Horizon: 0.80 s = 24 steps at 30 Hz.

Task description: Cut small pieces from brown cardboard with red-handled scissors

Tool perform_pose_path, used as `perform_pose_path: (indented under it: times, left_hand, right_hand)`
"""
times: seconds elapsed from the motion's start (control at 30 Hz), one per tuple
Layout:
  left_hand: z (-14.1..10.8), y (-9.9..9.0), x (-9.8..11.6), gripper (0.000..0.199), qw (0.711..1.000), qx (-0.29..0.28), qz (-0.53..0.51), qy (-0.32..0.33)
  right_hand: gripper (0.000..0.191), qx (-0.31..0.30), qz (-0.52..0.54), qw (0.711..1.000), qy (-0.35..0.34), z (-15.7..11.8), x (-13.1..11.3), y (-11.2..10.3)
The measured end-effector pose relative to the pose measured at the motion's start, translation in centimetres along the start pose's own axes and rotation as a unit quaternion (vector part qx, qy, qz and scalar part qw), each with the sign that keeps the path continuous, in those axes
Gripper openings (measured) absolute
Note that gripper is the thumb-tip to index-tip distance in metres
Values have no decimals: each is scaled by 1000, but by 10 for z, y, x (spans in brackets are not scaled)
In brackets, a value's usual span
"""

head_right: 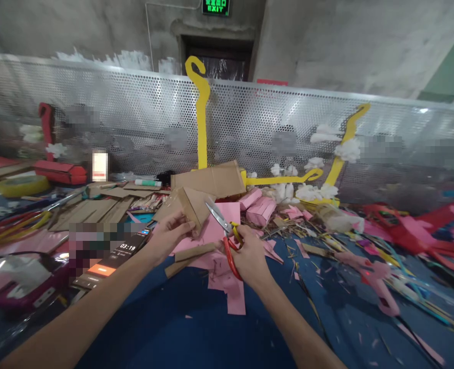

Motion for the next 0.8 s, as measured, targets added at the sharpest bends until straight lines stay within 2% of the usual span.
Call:
perform_pose_path:
  times: [0.2, 0.43, 0.8]
  left_hand:
    - [3, -12, -2, 16, 998, 46, 33, 1]
    - [2, -11, 6, 12, 992, 41, 120, 24]
    - [2, -10, -8, 10, 995, 36, 97, 7]
  right_hand:
    - [25, -18, -30, 999, 1, -1, 2, 8]
    - [24, -23, -29, 999, 3, 0, 5, 9]
    - [36, -35, 117, 990, 73, 1, 11, 10]
Point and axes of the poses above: each hand's wrist, its own z-axis towards the middle knuckle, its own y-axis out of the palm, x = y × z, the point moved 10 cm from there along z, towards the middle knuckle, and after that the axes turned 4 degrees about y, right-handed, at the moved point
